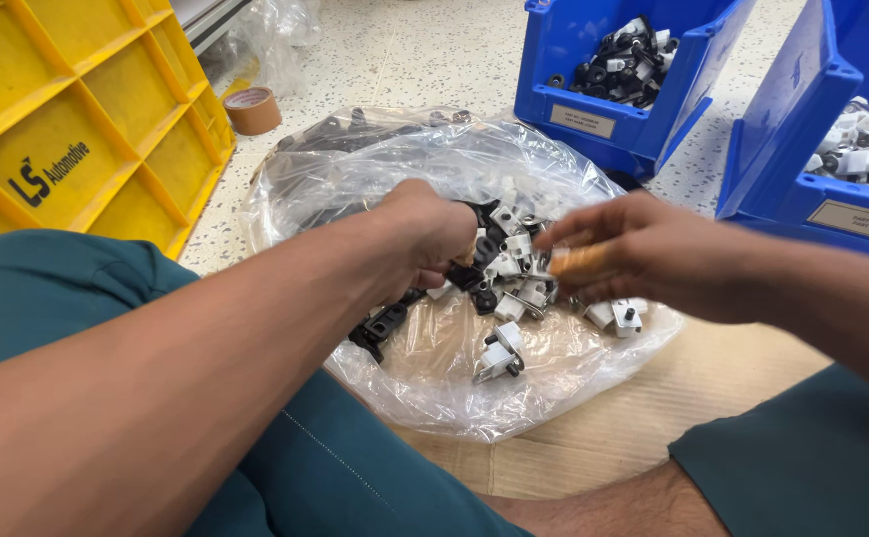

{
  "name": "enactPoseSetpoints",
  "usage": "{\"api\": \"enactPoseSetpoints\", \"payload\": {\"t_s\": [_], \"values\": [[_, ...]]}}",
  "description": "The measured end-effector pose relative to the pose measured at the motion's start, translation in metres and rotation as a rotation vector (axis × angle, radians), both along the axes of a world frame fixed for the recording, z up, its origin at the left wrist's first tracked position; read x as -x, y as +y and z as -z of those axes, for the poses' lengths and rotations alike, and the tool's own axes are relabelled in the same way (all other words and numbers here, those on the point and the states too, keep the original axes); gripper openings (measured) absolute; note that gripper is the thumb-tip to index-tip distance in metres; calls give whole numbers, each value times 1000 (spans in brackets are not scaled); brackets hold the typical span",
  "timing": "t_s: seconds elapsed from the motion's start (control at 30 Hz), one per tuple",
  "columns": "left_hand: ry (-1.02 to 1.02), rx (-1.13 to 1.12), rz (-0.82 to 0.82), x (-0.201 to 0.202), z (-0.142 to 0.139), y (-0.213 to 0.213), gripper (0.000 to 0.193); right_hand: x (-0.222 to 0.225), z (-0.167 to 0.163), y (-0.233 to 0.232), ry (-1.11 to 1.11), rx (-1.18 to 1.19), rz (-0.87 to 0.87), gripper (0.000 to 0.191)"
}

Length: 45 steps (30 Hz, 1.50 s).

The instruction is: The person sits on the floor and assembles small white plastic pieces onto black bracket parts by hand, picking each bracket from a large plastic-lined bag on their lap, pressing a white component onto it, and placing the finished assembly into a blue bin. They repeat this assembly cycle continuously throughout the episode.

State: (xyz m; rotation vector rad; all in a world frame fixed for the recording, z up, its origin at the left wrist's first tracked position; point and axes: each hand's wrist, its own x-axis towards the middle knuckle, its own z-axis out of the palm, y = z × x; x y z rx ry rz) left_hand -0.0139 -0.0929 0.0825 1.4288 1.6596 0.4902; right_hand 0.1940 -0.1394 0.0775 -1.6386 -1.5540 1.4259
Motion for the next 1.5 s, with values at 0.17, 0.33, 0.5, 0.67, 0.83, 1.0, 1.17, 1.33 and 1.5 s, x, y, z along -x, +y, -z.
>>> {"api": "enactPoseSetpoints", "payload": {"t_s": [0.17, 0.33, 0.5, 0.67, 0.83, 1.0, 1.17, 1.33, 1.5], "values": [[-221, 135, 37, -6, -18, -19, 27, -26, -15, -12, 331, -74, 81, 41], [-483, 225, 98, -19, -21, -18, 30, -32, -1, -14, 359, -16, 227, 35], [-577, 223, 56, -28, -14, -8, 31, -25, 6, -1, 299, -41, 224, 32], [-599, 144, -80, -33, -5, 0, 15, -16, 3, -4, 167, -76, 331, 31], [-813, 174, -40, -43, 0, 8, 24, -9, -8, -9, 201, -177, 359, 30], [-972, 148, 68, -43, -1, 3, 43, -9, -20, -11, 255, -249, 382, 30], [-954, 139, 93, -39, -12, -8, 50, -17, -21, -10, 276, -341, 348, 27], [-950, 66, 137, -43, -15, -13, 40, -22, -18, -13, 237, -431, 283, 28], [-851, 41, 139, -43, -10, -11, 33, -15, -19, -14, 51, -486, 290, 26]]}}
